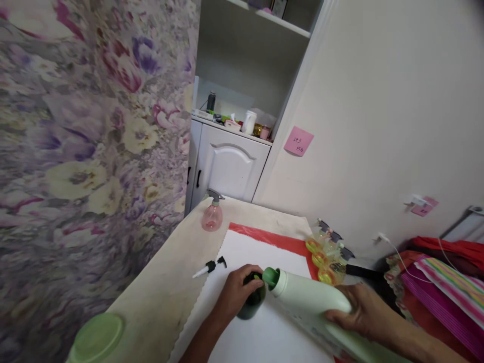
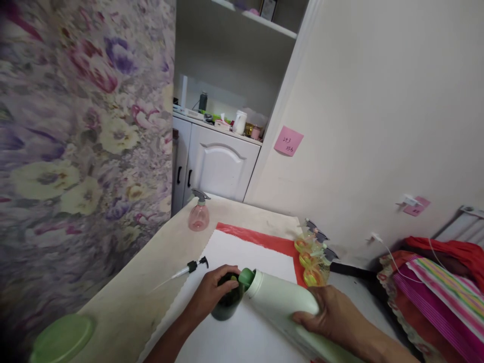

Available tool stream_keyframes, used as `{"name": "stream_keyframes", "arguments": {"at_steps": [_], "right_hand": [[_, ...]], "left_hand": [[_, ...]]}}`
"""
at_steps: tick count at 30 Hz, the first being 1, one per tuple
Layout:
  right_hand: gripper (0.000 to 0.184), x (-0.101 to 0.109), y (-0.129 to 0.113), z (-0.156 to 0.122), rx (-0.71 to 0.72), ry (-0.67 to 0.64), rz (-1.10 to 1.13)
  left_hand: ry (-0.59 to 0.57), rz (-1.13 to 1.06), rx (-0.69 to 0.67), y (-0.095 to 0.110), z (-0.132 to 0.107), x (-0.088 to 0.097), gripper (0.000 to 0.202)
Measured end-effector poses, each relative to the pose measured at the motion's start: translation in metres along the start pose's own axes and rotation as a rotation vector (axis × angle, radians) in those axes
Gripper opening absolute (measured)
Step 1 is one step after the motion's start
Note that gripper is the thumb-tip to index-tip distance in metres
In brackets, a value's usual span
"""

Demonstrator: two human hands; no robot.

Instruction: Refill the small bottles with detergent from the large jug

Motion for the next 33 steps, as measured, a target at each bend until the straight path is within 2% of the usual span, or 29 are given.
{"name": "stream_keyframes", "arguments": {"at_steps": [3,5,9,11,14,16,20,24,29,33], "right_hand": [[0.039,-0.005,0.012,-0.005,-0.071,0.004,0.276],[0.045,-0.001,0.023,-0.005,-0.099,0.075,0.400],[0.049,0.013,0.049,0.006,-0.048,0.348,0.499],[0.053,0.012,0.061,0.019,-0.039,0.521,0.609],[0.057,-0.003,0.068,0.049,0.022,0.725,0.783],[0.058,-0.017,0.064,0.074,0.069,0.808,0.855],[0.058,-0.047,0.052,0.121,0.101,0.865,0.903],[0.057,-0.071,0.048,0.151,0.116,0.885,0.940],[0.057,-0.087,0.053,0.160,0.123,0.857,0.917],[0.055,-0.083,0.053,0.155,0.130,0.809,0.861]], "left_hand": [[0.007,0.016,0.001,-0.001,0.000,0.001,0.018],[0.009,0.027,0.000,-0.001,0.000,0.001,0.018],[0.023,0.051,-0.002,-0.004,-0.001,0.002,0.021],[0.031,0.067,0.005,-0.005,-0.001,0.002,0.022],[0.034,0.085,0.014,-0.008,0.000,0.002,0.021],[0.035,0.089,0.019,-0.008,0.001,0.002,0.021],[0.032,0.083,0.045,-0.012,0.003,0.005,0.022],[0.014,0.082,0.006,-0.015,0.006,0.007,0.023],[-0.019,0.078,-0.041,-0.018,0.008,0.007,0.026],[0.002,0.083,-0.048,-0.021,0.008,0.009,0.027]]}}
Point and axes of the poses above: each hand's wrist, its own z-axis towards the middle knuckle, its own x-axis out of the back of the hand, y = z × x, the point moved 6 cm from there along z, towards the middle knuckle, and after that the axes turned 15 degrees about x, right-handed, at the moved point
